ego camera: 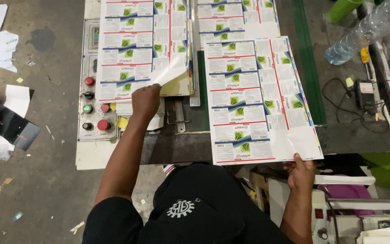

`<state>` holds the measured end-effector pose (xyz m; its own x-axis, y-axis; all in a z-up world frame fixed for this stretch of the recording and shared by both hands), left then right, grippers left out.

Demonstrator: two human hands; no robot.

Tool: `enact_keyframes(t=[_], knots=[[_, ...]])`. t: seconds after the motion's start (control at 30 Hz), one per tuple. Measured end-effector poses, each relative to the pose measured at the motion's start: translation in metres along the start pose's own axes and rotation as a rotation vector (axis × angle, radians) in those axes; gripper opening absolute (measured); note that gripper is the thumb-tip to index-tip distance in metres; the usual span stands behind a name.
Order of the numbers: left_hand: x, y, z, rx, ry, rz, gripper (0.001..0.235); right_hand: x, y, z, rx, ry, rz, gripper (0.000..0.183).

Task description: Sorting and stacking large sheets of printed labels on a workbench.

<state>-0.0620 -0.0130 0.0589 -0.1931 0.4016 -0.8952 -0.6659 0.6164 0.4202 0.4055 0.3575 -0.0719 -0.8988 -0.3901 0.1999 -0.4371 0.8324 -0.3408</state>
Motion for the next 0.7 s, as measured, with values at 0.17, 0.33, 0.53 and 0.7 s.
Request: enact_keyframes(t=[0.17,0.33,0.53,0.7], knots=[[-0.027,-0.007,0.017,-0.041,-0.051,0.039,0.01,-0.003,0.009,0.002,0.019,0.063,-0.019,0.018],[-0.031,-0.018,0.019,-0.123,-0.109,0.012,0.012,-0.001,0.026,0.015,0.03,0.075,-0.086,0.016],[-0.025,-0.031,0.023,-0.149,-0.145,-0.073,0.018,0.01,0.038,0.013,0.044,0.036,-0.144,0.023],[-0.028,-0.032,0.017,-0.134,-0.141,0.014,0.009,0.011,0.051,0.012,0.044,0.05,-0.116,0.025]])
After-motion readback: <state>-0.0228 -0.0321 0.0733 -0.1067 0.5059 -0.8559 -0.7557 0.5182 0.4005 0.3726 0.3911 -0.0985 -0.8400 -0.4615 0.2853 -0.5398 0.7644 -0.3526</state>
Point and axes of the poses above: each hand's wrist, its own y-axis towards the middle knuckle, its own x-axis out of the palm, z = x × y, the point moved 4 cm from there along y, towards the middle knuckle, and after that the axes turned 2 degrees about y, right-handed, at the moved point
